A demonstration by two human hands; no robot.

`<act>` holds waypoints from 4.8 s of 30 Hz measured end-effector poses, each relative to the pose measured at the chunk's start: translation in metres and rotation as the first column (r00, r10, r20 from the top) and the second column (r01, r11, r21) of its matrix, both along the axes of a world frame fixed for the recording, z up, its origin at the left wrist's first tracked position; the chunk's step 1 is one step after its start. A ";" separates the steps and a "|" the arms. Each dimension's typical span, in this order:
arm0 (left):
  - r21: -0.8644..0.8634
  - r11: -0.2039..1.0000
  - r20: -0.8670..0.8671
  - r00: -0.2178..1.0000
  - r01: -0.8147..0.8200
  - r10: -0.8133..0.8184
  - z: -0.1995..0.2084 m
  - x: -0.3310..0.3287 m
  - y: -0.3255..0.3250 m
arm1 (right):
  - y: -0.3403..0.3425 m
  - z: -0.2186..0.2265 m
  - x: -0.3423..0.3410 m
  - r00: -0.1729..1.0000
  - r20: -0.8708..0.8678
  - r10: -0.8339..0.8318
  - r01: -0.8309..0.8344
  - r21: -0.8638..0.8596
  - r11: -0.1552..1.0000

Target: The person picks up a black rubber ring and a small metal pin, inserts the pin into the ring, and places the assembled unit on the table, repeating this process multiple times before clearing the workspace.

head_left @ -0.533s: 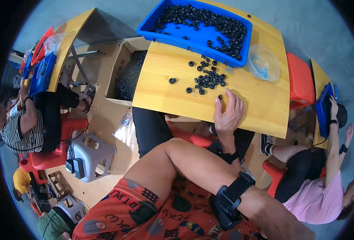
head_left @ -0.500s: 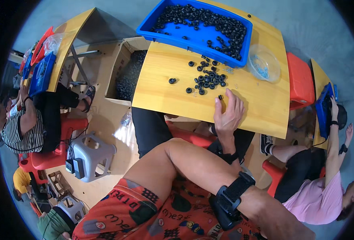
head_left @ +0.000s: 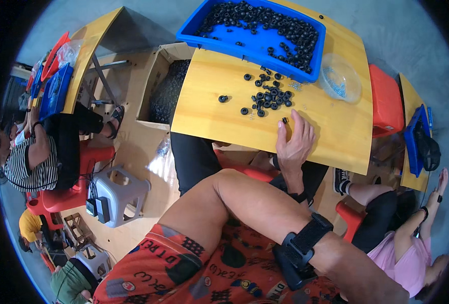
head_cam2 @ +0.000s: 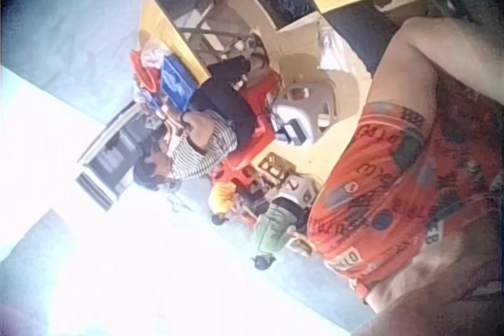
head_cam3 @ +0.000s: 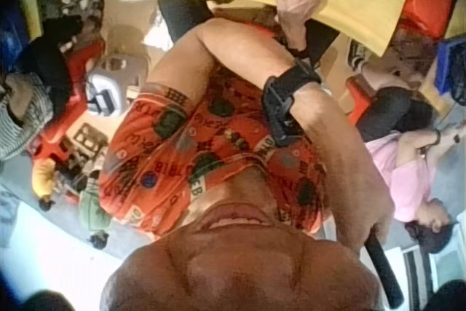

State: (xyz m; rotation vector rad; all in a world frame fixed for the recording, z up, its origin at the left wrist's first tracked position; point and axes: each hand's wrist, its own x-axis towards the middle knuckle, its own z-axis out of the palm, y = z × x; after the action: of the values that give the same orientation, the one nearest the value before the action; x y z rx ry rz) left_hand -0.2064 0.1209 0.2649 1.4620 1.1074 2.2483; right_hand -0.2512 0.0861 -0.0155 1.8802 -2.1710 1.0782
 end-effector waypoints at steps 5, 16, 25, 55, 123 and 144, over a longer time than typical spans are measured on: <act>0.003 1.000 0.001 1.000 -0.010 0.010 0.000 0.006 0.000 | 0.001 0.001 -0.001 1.000 -0.005 0.007 -0.007 0.002 1.000; -0.003 1.000 -0.015 1.000 0.024 -0.024 0.002 0.007 -0.004 | 0.002 0.000 0.000 1.000 0.010 -0.001 0.001 0.014 1.000; 0.001 0.999 -0.016 0.999 0.051 -0.051 0.002 -0.002 -0.001 | 0.001 -0.001 -0.001 0.999 0.038 0.010 -0.009 -0.026 1.000; 0.006 0.997 -0.024 0.997 0.072 -0.072 0.002 -0.002 -0.001 | 0.004 -0.003 -0.001 0.984 0.176 0.024 0.001 -0.140 0.990; 0.012 0.996 -0.049 0.995 0.087 -0.086 0.004 0.003 -0.002 | -0.004 0.007 -0.004 0.831 0.555 0.031 0.058 -0.141 0.988; -0.013 0.990 0.027 0.990 -0.139 0.140 0.008 0.011 0.006 | -0.006 0.003 -0.003 0.823 0.566 0.052 0.038 -0.145 0.989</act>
State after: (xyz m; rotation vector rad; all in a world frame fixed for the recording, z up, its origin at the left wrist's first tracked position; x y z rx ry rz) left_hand -0.1959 0.1272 0.2726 1.3840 1.2476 2.3433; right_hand -0.2547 0.0799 -0.0125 1.6419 -2.2495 1.9558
